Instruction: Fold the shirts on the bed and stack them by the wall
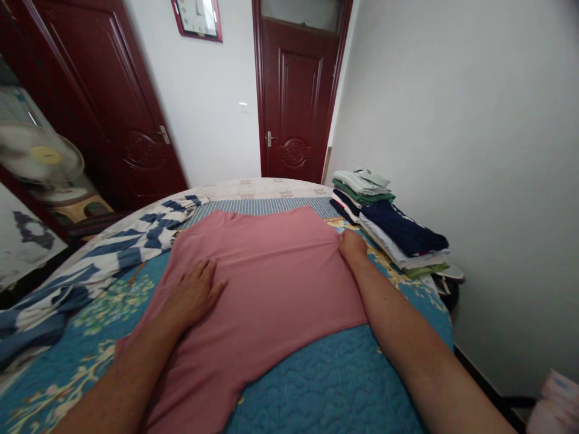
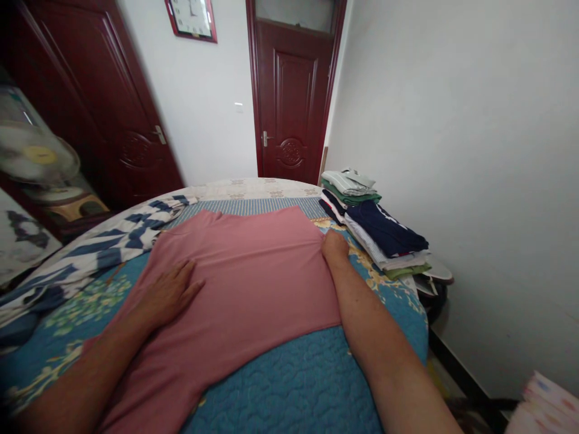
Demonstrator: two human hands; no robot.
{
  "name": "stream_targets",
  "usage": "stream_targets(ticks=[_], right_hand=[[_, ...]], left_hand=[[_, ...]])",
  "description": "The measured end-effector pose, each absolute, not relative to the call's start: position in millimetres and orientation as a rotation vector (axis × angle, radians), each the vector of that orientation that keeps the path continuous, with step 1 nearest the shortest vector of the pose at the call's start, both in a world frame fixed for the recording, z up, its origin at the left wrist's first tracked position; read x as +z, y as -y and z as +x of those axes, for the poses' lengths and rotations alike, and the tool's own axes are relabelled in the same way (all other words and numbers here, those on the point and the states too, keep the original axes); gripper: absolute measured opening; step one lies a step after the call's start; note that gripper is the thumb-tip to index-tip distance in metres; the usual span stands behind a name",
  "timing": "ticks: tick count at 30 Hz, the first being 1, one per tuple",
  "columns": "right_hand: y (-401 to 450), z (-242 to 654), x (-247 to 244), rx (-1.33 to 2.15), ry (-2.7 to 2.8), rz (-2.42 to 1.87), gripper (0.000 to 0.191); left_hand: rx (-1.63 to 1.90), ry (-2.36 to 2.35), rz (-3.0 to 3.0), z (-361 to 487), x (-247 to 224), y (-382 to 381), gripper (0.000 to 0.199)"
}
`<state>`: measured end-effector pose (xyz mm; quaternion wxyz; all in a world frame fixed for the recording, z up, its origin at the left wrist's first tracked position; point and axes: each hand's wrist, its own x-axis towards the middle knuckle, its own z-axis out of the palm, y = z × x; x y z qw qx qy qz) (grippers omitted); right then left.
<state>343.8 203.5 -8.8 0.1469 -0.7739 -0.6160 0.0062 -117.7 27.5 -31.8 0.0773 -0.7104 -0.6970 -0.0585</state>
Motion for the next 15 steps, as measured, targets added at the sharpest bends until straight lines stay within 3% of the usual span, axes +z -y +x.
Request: stream_targets(ticks=[6,15], right_hand=[[-195.0,346.4,-5.2,-0.188,1.882,-2.051,0.046],[-103.4,209.8,-18.1,-0.021,2.710,-1.007,0.067]], left_hand=[[-0.113,2.282,-2.048,-101.5,-18.6,-15.8,0.079],[-0.204,2.308,-2.047,-92.6,-12.6,-7.6,0.074]])
